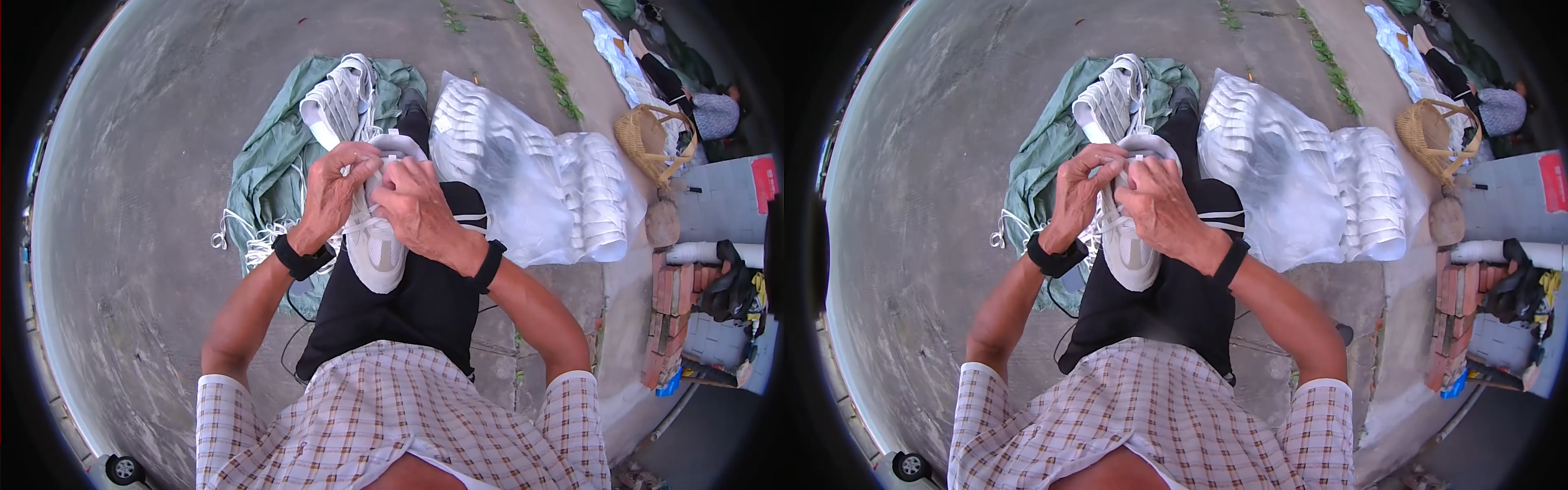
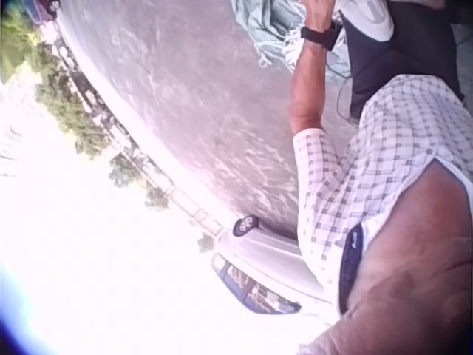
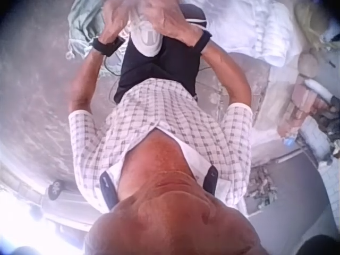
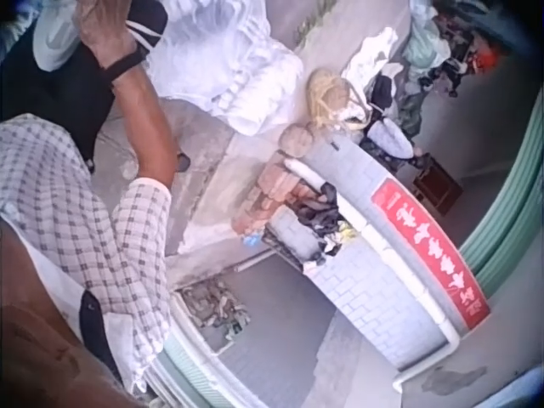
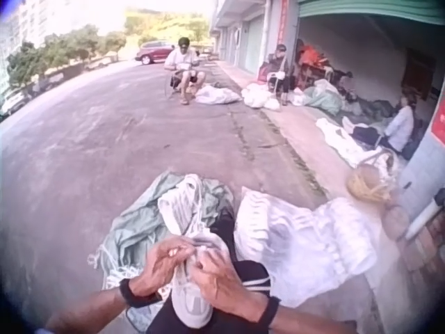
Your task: Lacing a pair of white athletic shoes while sitting outdoors.
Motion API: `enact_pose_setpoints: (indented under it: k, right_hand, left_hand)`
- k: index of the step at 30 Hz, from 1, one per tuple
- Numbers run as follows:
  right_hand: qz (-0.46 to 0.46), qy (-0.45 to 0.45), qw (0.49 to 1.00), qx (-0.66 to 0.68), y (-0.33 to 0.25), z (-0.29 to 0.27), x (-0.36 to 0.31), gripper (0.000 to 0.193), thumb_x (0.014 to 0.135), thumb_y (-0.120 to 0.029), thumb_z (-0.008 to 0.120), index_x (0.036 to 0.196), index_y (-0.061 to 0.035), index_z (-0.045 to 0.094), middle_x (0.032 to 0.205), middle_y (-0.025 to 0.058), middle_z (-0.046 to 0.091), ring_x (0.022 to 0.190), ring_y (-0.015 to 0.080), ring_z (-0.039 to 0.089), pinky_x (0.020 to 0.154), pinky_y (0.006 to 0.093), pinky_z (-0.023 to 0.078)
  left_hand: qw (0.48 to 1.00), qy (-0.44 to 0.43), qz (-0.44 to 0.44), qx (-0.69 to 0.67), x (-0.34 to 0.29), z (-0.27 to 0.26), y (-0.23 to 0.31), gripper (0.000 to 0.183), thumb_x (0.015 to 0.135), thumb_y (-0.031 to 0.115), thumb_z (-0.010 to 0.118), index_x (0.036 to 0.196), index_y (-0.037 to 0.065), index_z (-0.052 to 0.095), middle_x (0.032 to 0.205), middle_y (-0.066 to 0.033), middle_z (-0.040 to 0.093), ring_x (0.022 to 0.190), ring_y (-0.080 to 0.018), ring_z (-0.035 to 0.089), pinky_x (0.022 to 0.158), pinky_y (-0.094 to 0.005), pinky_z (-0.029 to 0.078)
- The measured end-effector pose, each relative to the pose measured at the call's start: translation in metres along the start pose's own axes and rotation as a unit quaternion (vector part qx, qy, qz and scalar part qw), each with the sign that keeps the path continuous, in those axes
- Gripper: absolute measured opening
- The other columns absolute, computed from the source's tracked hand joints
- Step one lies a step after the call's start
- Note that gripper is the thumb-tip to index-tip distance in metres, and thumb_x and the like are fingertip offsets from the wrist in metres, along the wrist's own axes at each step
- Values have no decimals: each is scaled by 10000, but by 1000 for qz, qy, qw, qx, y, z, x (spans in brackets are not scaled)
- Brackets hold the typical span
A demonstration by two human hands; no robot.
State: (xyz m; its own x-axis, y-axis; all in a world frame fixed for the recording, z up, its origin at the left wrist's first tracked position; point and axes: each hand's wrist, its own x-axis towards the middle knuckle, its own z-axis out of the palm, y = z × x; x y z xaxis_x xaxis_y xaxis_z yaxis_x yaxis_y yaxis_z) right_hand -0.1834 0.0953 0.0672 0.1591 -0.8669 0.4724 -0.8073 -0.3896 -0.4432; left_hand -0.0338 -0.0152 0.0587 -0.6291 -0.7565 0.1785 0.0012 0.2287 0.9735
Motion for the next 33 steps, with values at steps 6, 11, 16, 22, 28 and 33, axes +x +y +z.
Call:
enact_pose_setpoints:
  k: [6, 11, 16, 22, 28, 33]
  right_hand:
    - [35, 41, 998, -20, 4, -22, -4, 108, 799, -73, 696, 839, -54, 598, 936, 106, 516, 954, 299, 521, 870, 427, 360]
    - [203, 131, 962, -128, 95, -99, -53, 108, 805, -48, 713, 859, -52, 619, 944, 114, 584, 968, 332, 577, 875, 452, 406]
    - [377, 151, 886, -223, 203, -178, -137, 93, 835, -76, 706, 883, -5, 669, 910, 147, 652, 856, 339, 640, 807, 433, 502]
    - [503, 148, 789, -320, 261, -238, -209, 170, 823, -193, 720, 859, -28, 704, 870, 163, 714, 873, 351, 686, 859, 459, 513]
    - [529, 153, 761, -345, 265, -261, -235, 194, 821, -198, 702, 877, -14, 730, 854, 181, 722, 854, 348, 698, 838, 442, 523]
    - [500, 175, 815, -234, 257, -252, -250, 185, 827, -145, 697, 844, 39, 708, 772, 121, 697, 759, 216, 657, 772, 346, 515]
  left_hand:
    - [999, -41, -21, 0, 1, -13, -2, 142, 937, 119, 696, 937, -19, 726, 1067, -68, 687, 970, -140, 600, 857, -297, 463]
    - [998, -52, -21, -16, 1, -13, -2, 155, 931, 155, 708, 918, 4, 740, 1065, -54, 688, 971, -144, 604, 883, -308, 459]
    - [997, -65, -37, -5, 4, -10, 7, 149, 919, 159, 717, 914, 13, 748, 1062, -56, 691, 983, -155, 613, 922, -325, 459]
    - [995, -70, -56, -33, 5, -9, 8, 124, 911, 142, 721, 908, 23, 757, 1059, -56, 692, 987, -157, 614, 945, -339, 459]
    - [995, -63, -73, -40, 2, -9, 5, 192, 909, 141, 726, 1057, 19, 715, 1124, -78, 666, 1060, -176, 600, 996, -348, 437]
    - [985, 165, 14, 55, -33, 16, 25, 390, 850, 138, 781, 1202, 33, 649, 1366, -145, 517, 1263, -265, 491, 1067, -440, 390]
